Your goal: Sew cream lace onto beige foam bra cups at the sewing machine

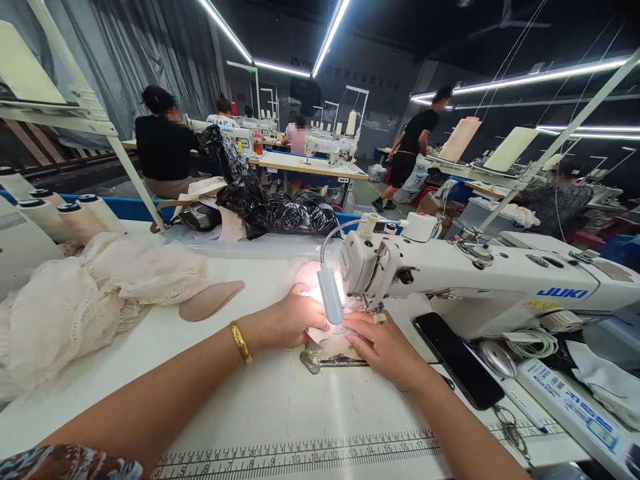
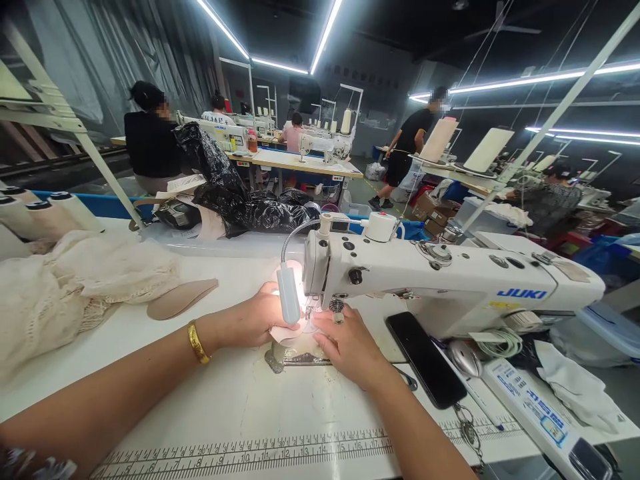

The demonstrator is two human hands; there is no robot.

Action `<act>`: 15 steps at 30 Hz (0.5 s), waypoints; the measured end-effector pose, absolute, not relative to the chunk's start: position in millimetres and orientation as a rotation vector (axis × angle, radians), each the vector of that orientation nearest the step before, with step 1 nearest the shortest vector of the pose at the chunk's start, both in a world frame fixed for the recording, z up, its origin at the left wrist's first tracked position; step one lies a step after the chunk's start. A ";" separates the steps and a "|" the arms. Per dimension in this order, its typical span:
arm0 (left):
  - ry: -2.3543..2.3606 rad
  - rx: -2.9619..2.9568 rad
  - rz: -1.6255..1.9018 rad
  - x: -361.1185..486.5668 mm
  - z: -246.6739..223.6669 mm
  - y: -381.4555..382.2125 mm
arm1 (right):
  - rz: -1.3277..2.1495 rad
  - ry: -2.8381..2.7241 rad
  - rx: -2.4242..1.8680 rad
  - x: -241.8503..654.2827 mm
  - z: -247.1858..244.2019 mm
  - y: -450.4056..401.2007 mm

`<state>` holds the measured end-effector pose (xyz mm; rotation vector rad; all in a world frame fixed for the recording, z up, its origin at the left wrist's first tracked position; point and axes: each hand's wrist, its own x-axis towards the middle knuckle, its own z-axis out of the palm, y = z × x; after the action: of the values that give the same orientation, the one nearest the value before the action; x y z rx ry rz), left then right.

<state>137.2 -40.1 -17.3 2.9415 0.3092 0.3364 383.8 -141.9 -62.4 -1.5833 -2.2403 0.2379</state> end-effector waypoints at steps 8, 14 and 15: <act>0.328 2.947 0.343 136.9 -19.3 -40.4 | 0.069 -2.112 -1.455 384.3 -52.9 -144.6; 0.343 2.962 0.369 138.3 -24.7 -40.4 | 0.204 -1.967 -1.488 383.6 -54.3 -143.2; 0.338 2.969 0.389 138.2 -26.1 -40.5 | 0.238 -1.957 -1.496 383.6 -54.2 -143.3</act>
<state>138.2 -40.5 -26.1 2.9693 0.3377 0.3894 383.6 -143.3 -54.2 -1.4962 -1.9571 0.2381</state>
